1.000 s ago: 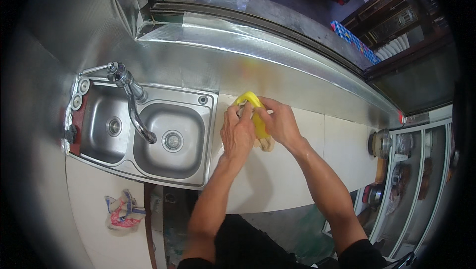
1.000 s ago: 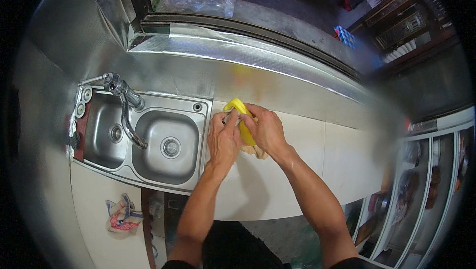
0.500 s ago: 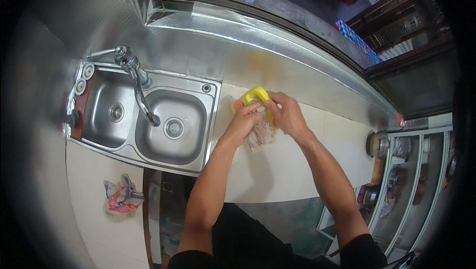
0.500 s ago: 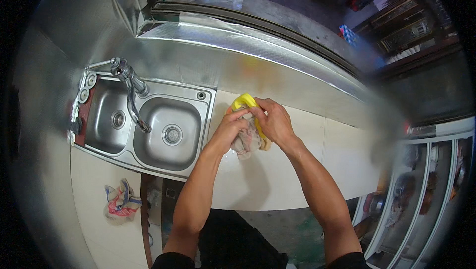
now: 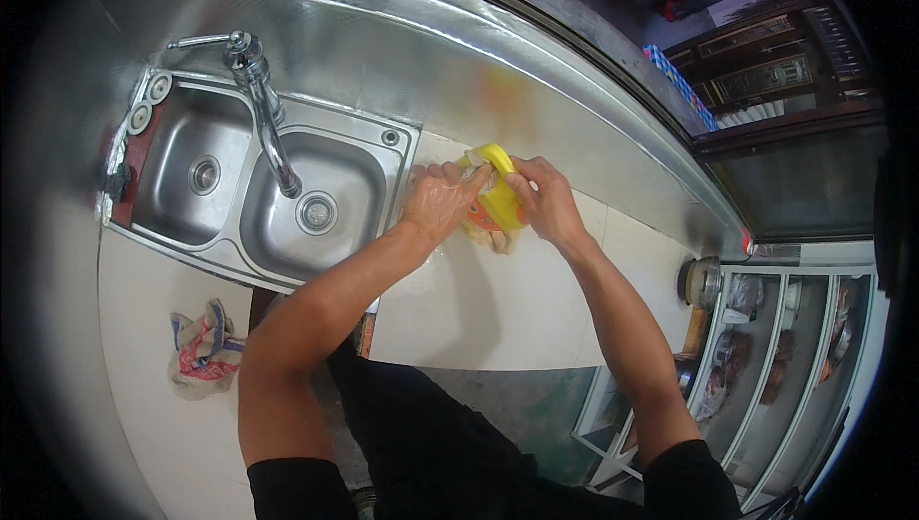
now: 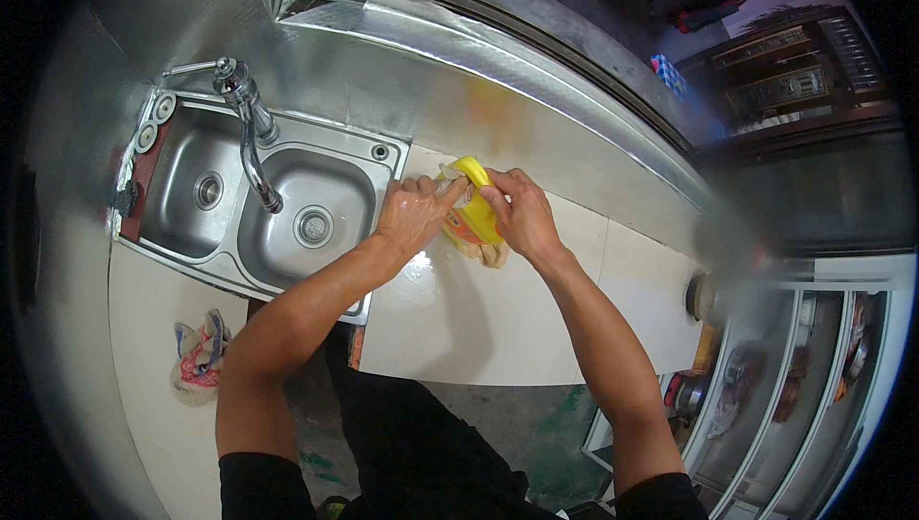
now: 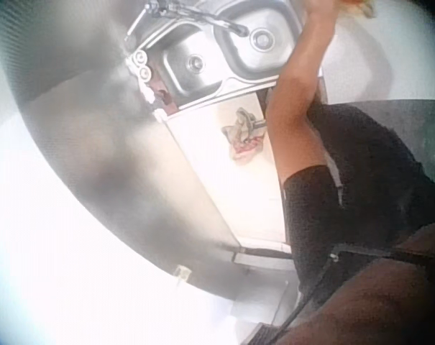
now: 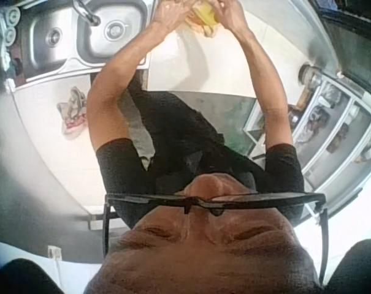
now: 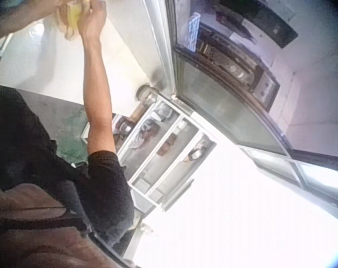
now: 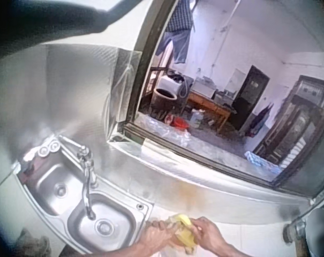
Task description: The person cleans a kitchen sink and countertop using a yellow bottle of liquid soap and a cloth. They apply soap to the cloth, scrub the sink basin and faucet, and wipe the surrounding counter area. The person rinses the cloth under running water multiple times and wrings it out before continuing to wipe the surfaces.
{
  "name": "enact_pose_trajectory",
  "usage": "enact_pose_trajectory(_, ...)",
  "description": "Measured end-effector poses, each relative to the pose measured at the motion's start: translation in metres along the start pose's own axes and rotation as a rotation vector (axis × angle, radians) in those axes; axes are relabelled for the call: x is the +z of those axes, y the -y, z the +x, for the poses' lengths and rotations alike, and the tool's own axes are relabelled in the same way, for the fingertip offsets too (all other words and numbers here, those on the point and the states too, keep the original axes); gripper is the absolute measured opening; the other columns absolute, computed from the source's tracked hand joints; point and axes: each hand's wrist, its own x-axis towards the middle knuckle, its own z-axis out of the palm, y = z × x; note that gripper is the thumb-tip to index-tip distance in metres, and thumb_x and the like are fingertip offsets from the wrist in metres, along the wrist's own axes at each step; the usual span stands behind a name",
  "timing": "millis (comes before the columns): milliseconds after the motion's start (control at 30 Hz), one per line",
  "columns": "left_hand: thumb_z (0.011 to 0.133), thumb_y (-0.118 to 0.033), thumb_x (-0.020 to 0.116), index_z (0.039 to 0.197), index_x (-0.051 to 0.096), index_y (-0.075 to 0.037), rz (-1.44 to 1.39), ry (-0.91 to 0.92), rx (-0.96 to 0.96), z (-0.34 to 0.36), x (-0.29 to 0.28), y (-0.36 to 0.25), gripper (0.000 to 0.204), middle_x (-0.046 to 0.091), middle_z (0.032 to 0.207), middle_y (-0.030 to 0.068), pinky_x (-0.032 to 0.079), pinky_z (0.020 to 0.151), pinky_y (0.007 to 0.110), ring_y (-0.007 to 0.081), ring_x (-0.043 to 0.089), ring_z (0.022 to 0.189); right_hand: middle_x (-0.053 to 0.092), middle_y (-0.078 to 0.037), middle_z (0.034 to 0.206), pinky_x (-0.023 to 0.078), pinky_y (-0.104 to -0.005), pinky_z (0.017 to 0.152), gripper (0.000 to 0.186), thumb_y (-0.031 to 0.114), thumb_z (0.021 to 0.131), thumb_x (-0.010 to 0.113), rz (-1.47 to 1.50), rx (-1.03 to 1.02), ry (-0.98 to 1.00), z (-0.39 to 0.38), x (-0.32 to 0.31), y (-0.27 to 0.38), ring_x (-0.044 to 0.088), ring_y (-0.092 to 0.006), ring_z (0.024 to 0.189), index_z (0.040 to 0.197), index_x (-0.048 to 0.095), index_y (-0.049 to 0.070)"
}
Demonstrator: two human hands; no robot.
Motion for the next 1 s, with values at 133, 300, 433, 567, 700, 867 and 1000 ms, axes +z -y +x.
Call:
enact_pose_trajectory(133,0.085,-0.01,0.062,0.136,0.054,-0.016,-0.593,0.134,-0.315,0.003,-0.001,-0.045,0.052,0.072,0.099,0.0195,0.057,0.069,0.046,0.0345,0.071,0.076,0.063,-0.016,0.089,0.05,-0.0428,0.081,0.028,0.021,0.099,0.062,-0.031,-0.059,-0.021,0.003,-0.005,-0.008,0.062,-0.034,0.086,0.122,0.07,0.008)
enact_pose_trajectory(300,0.086,-0.009,0.053,0.135,0.06,-0.011,-1.459,-0.009,-0.475,0.0,0.023,-0.079,0.05,0.07,0.101,0.0244,0.055,0.084,0.042,0.0383,0.068,0.096,0.063,-0.016,0.09,0.05,-0.0414,0.08,0.026,0.021,0.098,0.062,0.035,0.009,0.02,0.006,-0.009,-0.017,0.063,-0.0329,0.086,0.118,0.072,0.009)
enact_pose_trajectory(433,0.086,-0.007,0.054,0.141,0.057,-0.017,-1.532,0.053,-0.452,-0.005,0.024,-0.067,0.055,0.071,0.102,0.0238,0.055,0.083,0.04,0.0366,0.069,0.097,0.059,-0.01,0.096,0.052,-0.0324,0.068,0.028,0.018,0.102,0.059,0.004,0.017,0.062,0.0,-0.008,-0.02,0.06,-0.0185,0.076,0.125,0.07,0.005)
enact_pose_trajectory(567,0.087,-0.008,0.06,0.148,0.049,-0.026,-0.344,0.146,-0.073,-0.014,-0.016,-0.025,0.064,0.073,0.093,0.0184,0.057,0.068,0.04,0.0297,0.072,0.078,0.061,-0.015,0.087,0.051,-0.0393,0.079,0.027,0.023,0.099,0.063,0.058,0.039,0.034,-0.011,-0.016,-0.006,0.061,-0.0294,0.081,0.121,0.072,0.01)
enact_pose_trajectory(700,0.088,-0.014,0.062,0.15,0.045,-0.035,-0.117,-0.137,-0.03,-0.019,0.017,-0.015,0.068,0.073,0.083,0.0131,0.055,0.055,0.042,0.0264,0.07,0.06,0.062,-0.015,0.087,0.051,-0.0392,0.08,0.027,0.024,0.099,0.063,0.012,-0.063,0.014,-0.007,-0.004,-0.016,0.061,-0.0297,0.082,0.121,0.072,0.009)
enact_pose_trajectory(867,0.089,-0.01,0.057,0.156,0.039,-0.029,-0.8,0.09,-0.375,-0.021,0.014,-0.08,0.072,0.072,0.09,0.0201,0.057,0.071,0.046,0.0362,0.071,0.075,0.063,-0.016,0.089,0.051,-0.0412,0.081,0.028,0.024,0.099,0.062,-0.046,-0.059,-0.016,0.001,-0.009,-0.029,0.063,-0.0314,0.084,0.121,0.071,0.008)
enact_pose_trajectory(1000,0.087,-0.007,0.052,0.153,0.044,-0.02,-1.277,0.008,-0.381,-0.021,0.011,-0.102,0.068,0.071,0.107,0.0244,0.055,0.086,0.041,0.0383,0.07,0.093,0.064,-0.014,0.095,0.055,-0.0378,0.066,0.03,0.025,0.1,0.062,0.031,0.12,0.061,0.003,-0.032,-0.028,0.066,-0.0253,0.083,0.123,0.071,0.008)
